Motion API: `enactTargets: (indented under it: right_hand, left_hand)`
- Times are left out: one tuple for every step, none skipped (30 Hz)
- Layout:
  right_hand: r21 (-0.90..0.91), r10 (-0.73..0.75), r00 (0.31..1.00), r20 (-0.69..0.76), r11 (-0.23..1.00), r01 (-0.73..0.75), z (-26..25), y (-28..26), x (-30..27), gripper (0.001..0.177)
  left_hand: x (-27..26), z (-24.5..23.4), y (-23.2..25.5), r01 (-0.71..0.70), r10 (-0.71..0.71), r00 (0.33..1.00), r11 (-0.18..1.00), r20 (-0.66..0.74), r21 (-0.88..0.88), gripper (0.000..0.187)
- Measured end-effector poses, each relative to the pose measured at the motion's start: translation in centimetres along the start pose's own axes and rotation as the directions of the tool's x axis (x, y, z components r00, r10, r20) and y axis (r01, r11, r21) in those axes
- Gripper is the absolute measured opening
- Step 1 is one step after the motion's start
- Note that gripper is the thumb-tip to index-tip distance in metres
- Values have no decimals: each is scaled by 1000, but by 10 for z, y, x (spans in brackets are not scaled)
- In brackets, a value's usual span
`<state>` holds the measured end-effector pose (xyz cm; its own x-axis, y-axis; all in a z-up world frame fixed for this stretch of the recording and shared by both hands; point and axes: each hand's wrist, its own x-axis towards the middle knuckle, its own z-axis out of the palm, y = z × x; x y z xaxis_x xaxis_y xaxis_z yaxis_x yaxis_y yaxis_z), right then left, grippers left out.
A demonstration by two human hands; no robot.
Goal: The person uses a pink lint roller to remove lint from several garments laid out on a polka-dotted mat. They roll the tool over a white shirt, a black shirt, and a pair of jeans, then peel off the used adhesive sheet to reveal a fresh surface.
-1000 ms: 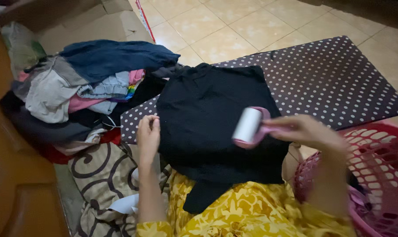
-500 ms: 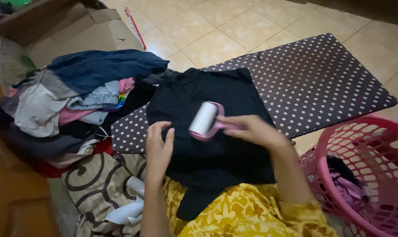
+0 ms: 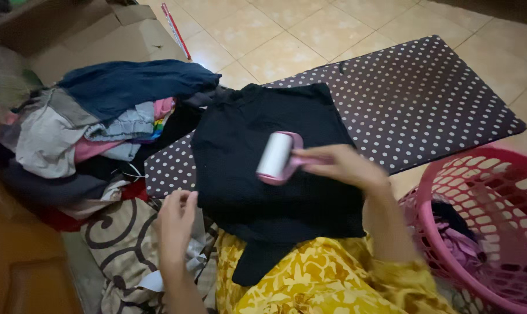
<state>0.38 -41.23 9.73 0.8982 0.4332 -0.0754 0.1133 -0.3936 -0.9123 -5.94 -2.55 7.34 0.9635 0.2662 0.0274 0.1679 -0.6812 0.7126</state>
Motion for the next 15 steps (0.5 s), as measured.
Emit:
enactTargets:
  right_hand:
    - [73, -77, 997, -8, 994, 78, 18, -2, 21, 44]
    - [146, -154, 988, -17, 977, 155, 33, -5, 37, 46]
    - [17, -202, 978, -48, 979, 203, 47, -8, 46, 47]
    - [-113, -255, 964, -74, 963, 246, 60, -13, 52, 49]
    - [-241, -310, 946, -94, 929, 281, 67, -20, 53, 50]
    - [-244, -292, 954, -65, 932, 269, 70, -26, 48, 51]
    - [-247, -274, 961, -35, 934, 258, 72, -33, 43, 52]
    - [-251, -250, 968, -2, 937, 242, 74, -40, 36, 53]
    - [-236, -327, 945, -3, 919, 317, 74, -47, 29, 55]
    - [-220, -400, 916, -3, 894, 390, 73, -53, 21, 57]
    - [-204, -470, 882, -3, 864, 460, 72, -59, 13, 60]
    - [-214, -417, 909, 10, 887, 409, 72, -64, 5, 57]
    - [-225, -362, 932, 23, 906, 358, 72, -69, -3, 53]
    - [-239, -309, 950, 35, 921, 308, 69, -74, -9, 50]
    - [-264, -286, 957, 56, 920, 290, 66, -77, -14, 49]
  left_hand:
    - [-1, 3, 6, -6, 6, 1000, 1000, -13, -11, 31]
    - [-3, 7, 11, -73, 70, 997, 995, -35, -67, 30]
    - [-4, 11, 16, -140, 134, 989, 983, -61, -122, 28]
    - [-4, 12, 21, -210, 197, 976, 962, -91, -171, 27]
    - [-5, 13, 25, -270, 253, 961, 945, -111, -183, 27]
    - [-7, 13, 28, -327, 307, 943, 925, -128, -194, 28]
    - [-8, 14, 32, -383, 359, 922, 901, -146, -204, 30]
    - [-10, 16, 34, -415, 386, 906, 891, -171, -186, 34]
    - [-11, 17, 36, -445, 413, 890, 880, -194, -167, 38]
    - [-13, 18, 37, -472, 437, 873, 869, -217, -149, 42]
    - [-15, 19, 39, -447, 420, 890, 881, -179, -155, 45]
    - [-14, 19, 41, -424, 404, 904, 892, -143, -160, 49]
    - [-15, 20, 43, -401, 388, 916, 901, -106, -163, 52]
    - [-16, 22, 46, -365, 364, 930, 899, -50, -241, 53]
    - [-17, 25, 49, -323, 343, 939, 892, 7, -316, 54]
